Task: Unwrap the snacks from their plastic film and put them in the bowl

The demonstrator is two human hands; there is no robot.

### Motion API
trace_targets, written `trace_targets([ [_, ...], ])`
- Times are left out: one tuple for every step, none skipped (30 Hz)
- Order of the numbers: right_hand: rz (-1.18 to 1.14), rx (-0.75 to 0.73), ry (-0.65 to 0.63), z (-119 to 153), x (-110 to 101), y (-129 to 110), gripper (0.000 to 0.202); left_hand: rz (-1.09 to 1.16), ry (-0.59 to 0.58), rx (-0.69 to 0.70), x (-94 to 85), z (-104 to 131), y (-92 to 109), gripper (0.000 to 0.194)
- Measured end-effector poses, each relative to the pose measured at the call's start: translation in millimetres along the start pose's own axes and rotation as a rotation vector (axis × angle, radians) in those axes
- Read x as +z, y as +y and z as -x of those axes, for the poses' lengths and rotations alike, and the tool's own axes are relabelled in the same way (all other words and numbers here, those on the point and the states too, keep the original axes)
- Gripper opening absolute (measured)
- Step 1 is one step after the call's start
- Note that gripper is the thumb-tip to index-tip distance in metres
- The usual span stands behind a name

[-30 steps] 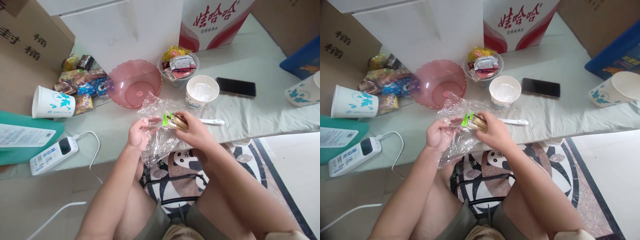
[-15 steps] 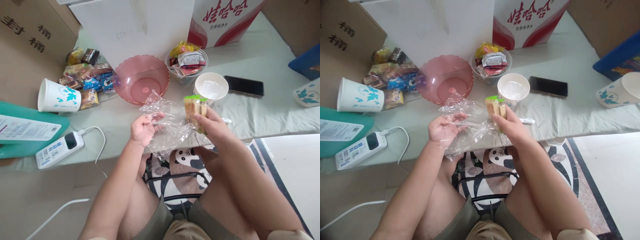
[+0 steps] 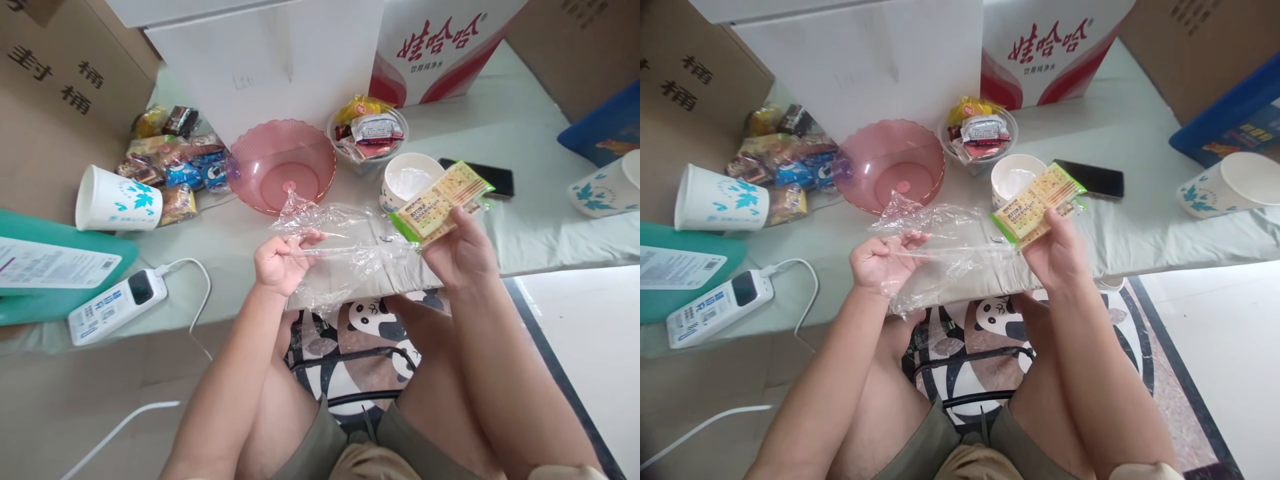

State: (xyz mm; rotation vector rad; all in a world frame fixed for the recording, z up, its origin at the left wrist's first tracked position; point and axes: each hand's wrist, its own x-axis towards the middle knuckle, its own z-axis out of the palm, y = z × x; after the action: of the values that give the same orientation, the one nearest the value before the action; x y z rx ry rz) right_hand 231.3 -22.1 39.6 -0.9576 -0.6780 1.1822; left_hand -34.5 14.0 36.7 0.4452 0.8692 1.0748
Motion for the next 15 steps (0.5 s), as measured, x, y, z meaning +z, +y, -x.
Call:
trace_targets([
  [-0.020, -0.018, 0.026, -0.9, -0.6, -0.5, 0.027, 0.001, -0.008, -0.007, -1.0, 0.5, 0.4, 0.009],
  [-0.036, -0.037, 0.051, -1.3, -0.7, -1.1, 0.024, 0.000, -0.015, -0.018, -1.9, 1.1, 0.9, 0.009],
  [-0.044, -0.056, 0.073, -1.2, -0.3, -2.0, 0.023, -0.005, -0.021, -0.030, -2.7, 2.0, 1.5, 0.009],
  [-0.040, -0.074, 0.091, -0.4, 0.4, -3.0, 0.022, -0.011, -0.024, -0.040, -3.4, 3.0, 2.1, 0.008],
  [-0.029, -0.089, 0.101, 0.9, 1.1, -4.2, 0.022, -0.017, -0.024, -0.043, -3.9, 4.0, 2.8, 0.008],
  [-0.016, -0.105, 0.109, 2.6, 1.7, -5.7, 0.022, -0.021, -0.023, -0.041, -4.2, 4.8, 3.4, 0.008],
  [-0.007, -0.122, 0.116, 4.1, 1.9, -7.3, 0.021, -0.023, -0.021, -0.037, -4.4, 5.5, 3.9, 0.008],
  [-0.002, -0.142, 0.123, 5.1, 1.7, -9.3, 0.021, -0.021, -0.019, -0.031, -4.2, 6.0, 4.4, 0.008],
  [0.001, -0.167, 0.135, 4.9, 1.2, -11.6, 0.021, -0.015, -0.015, -0.023, -3.8, 6.3, 4.7, 0.007],
  [0.006, -0.195, 0.152, 2.8, 0.6, -14.5, 0.020, -0.010, -0.009, -0.018, -3.1, 6.4, 4.9, 0.007],
  [0.019, -0.224, 0.178, -1.9, 0.2, -18.1, 0.020, -0.004, -0.004, -0.014, -2.0, 6.4, 5.0, 0.007],
  [0.044, -0.252, 0.210, -9.7, 0.4, -22.2, 0.020, 0.001, 0.000, -0.012, -0.6, 6.2, 4.9, 0.007],
  [0.080, -0.278, 0.244, -21.1, 1.6, -26.8, 0.020, 0.002, 0.004, -0.010, 1.0, 5.9, 4.6, 0.008],
  [0.119, -0.304, 0.284, -36.1, 3.8, -31.6, 0.023, 0.001, 0.006, -0.010, 2.8, 5.4, 4.0, 0.008],
  [0.163, -0.321, 0.319, -54.4, 7.1, -36.4, 0.028, -0.005, 0.006, -0.011, 4.7, 4.8, 3.3, 0.007],
])
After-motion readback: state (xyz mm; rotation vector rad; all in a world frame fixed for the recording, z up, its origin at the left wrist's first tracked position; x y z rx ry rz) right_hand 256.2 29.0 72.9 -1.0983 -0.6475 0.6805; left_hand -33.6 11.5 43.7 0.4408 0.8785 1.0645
